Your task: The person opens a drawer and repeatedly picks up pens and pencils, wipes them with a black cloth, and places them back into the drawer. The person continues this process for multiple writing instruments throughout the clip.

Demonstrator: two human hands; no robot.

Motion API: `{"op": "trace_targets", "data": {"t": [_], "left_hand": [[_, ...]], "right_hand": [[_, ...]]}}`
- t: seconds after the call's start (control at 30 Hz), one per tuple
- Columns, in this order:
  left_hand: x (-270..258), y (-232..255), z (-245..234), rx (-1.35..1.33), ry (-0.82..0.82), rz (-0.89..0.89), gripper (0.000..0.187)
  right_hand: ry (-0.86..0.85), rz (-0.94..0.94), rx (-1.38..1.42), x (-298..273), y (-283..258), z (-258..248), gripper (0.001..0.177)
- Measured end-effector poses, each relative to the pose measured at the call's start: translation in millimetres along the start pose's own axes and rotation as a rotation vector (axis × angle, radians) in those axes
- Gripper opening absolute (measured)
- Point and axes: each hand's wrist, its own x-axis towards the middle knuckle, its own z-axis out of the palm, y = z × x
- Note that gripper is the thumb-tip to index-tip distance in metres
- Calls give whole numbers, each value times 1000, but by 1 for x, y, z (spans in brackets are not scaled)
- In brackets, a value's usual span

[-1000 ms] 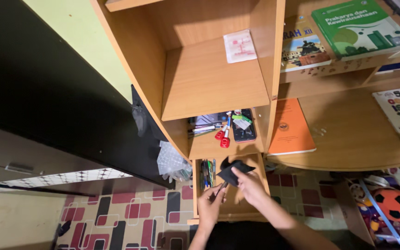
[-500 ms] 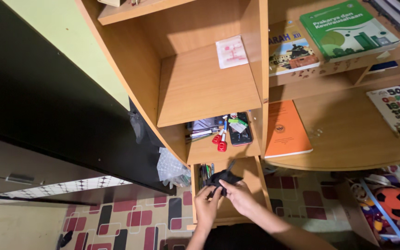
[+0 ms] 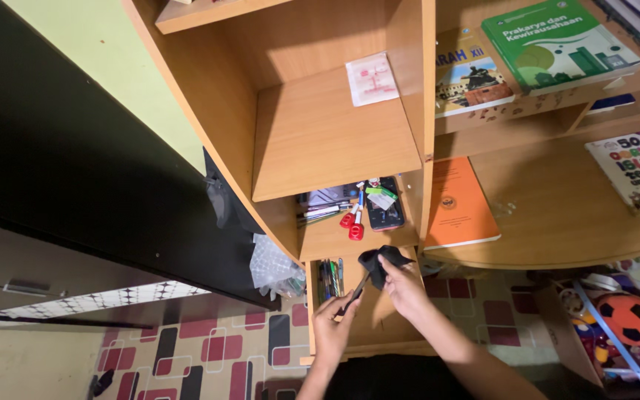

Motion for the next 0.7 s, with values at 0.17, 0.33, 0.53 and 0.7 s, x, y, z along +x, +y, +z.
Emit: {"op": "trace_targets", "data": {"t": [0.17,0.33,0.53,0.7], "left_hand": [[-2,-7,-1,-14,23,-62,21],[-2,-16,4,-38,49,-50,20],[-2,-28,7,-88,57,-123,12],[-5,-35,9,-79,37,-152,14]], "right_hand": [[63,50,-19,5,5,-1,13],[76,153,-61,-9,14,11,17],[-94,195,-36,-36,27,21,22],[-72,222,-90,-33,22,17,23]]}}
